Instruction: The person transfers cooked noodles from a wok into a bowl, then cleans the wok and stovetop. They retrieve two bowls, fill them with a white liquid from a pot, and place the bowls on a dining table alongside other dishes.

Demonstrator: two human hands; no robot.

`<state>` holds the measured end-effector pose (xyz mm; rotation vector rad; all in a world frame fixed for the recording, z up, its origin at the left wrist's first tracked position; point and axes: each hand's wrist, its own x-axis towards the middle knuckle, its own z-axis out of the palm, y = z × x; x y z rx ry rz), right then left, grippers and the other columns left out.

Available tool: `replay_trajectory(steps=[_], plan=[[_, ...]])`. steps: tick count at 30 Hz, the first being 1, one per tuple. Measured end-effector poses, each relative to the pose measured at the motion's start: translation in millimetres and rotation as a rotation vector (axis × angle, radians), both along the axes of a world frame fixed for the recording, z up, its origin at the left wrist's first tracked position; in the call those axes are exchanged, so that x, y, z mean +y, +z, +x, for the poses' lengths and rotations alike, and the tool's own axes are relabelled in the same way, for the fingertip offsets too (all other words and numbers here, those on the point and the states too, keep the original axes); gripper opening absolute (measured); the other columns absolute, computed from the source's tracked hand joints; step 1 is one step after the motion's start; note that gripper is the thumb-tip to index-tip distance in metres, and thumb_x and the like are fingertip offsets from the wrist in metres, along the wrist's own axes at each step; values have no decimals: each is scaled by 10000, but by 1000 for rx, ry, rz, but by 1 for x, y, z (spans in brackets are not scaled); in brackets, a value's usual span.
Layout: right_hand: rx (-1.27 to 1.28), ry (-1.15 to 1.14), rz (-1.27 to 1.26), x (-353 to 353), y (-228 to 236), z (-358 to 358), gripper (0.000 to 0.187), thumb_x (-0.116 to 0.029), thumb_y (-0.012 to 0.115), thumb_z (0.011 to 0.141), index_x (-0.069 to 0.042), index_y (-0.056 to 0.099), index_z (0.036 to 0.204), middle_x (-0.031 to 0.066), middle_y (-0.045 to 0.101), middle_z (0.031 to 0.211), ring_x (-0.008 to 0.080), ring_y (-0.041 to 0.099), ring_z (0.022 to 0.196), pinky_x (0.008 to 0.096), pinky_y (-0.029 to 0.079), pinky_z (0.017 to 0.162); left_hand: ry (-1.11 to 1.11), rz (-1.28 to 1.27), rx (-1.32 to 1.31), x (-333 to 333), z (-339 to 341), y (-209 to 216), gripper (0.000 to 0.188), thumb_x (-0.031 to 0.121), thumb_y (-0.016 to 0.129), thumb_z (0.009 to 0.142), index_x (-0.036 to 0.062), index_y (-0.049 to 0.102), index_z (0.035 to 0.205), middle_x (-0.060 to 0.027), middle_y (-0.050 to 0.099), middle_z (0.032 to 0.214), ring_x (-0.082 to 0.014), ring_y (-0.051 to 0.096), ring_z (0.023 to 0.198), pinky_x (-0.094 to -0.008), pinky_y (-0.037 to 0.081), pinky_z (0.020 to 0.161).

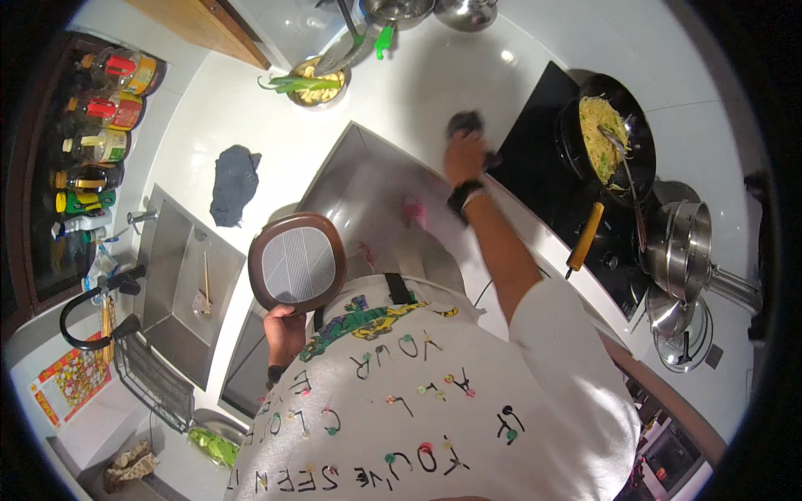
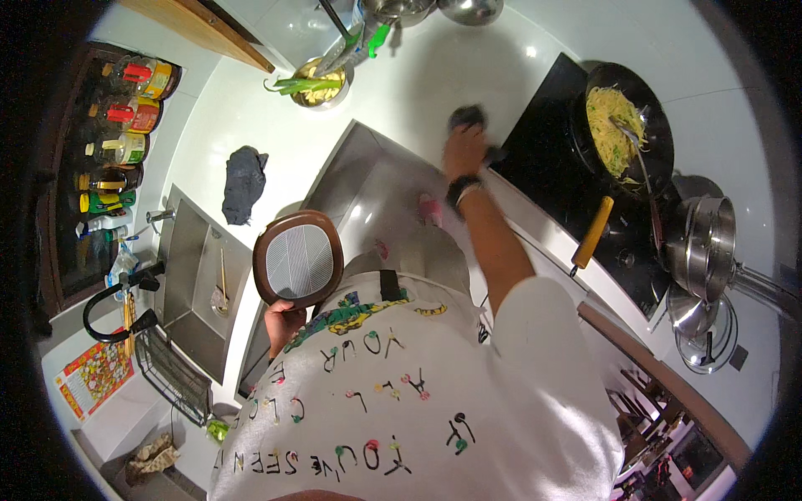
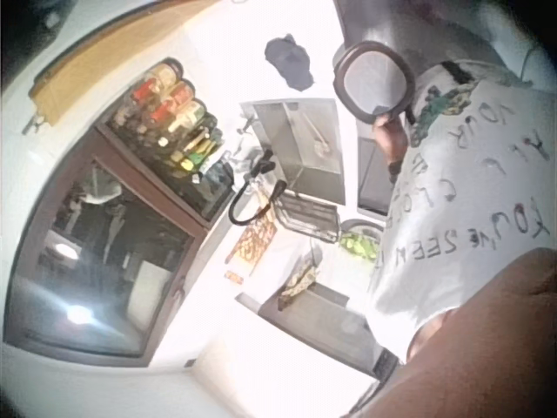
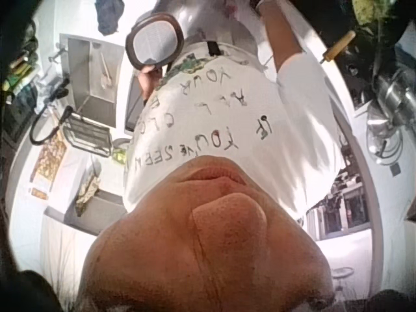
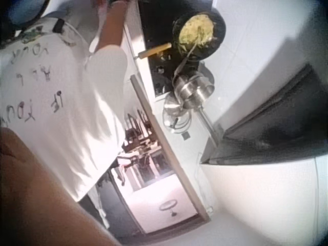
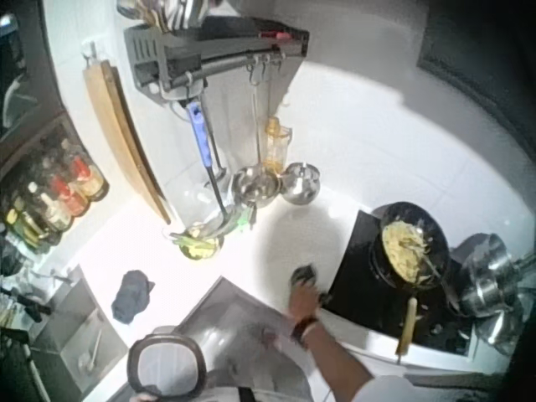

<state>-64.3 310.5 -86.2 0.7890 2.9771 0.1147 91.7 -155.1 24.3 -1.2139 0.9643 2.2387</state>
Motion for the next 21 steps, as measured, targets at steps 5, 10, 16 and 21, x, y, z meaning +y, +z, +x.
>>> replay_trajectory(steps=[5, 10, 16, 21], plan=[[145, 143, -692, -35, 26, 43, 329, -198, 520, 891, 25, 619, 1113, 287, 594, 1145, 448, 576, 1054, 517, 477, 896, 13, -30, 67, -2, -14, -8, 157, -17, 593, 694, 86, 551, 805, -12, 603, 764, -193, 585, 777, -326, 450, 739], [311, -212, 25, 76, 25, 74, 423, -222, 604, 901, -23, 587, 1274, 202, 560, 1272, 385, 518, 1162, 467, 417, 1018, -14, -111, 124, 26, -32, 9, 91, 40, 606, 691, 102, 579, 751, -23, 617, 740, -190, 581, 726, -316, 443, 711], [244, -595, -104, 131, -50, 3, 874, -609, 571, 856, 12, 419, 1452, 310, 286, 1532, 516, 245, 1406, 583, 241, 1139, 60, -56, 66, 58, -38, 8, 102, 19, 608, 676, 40, 592, 774, -30, 639, 792, -204, 599, 763, -318, 471, 773], [441, -1077, -65, 225, -94, -148, 1127, -785, 575, 723, 10, 344, 1488, 308, 187, 1571, 536, 131, 1438, 664, 176, 1120, 87, -97, -86, 64, -23, -2, 116, 27, 613, 673, 44, 539, 761, -40, 574, 758, -218, 568, 748, -333, 469, 733]])
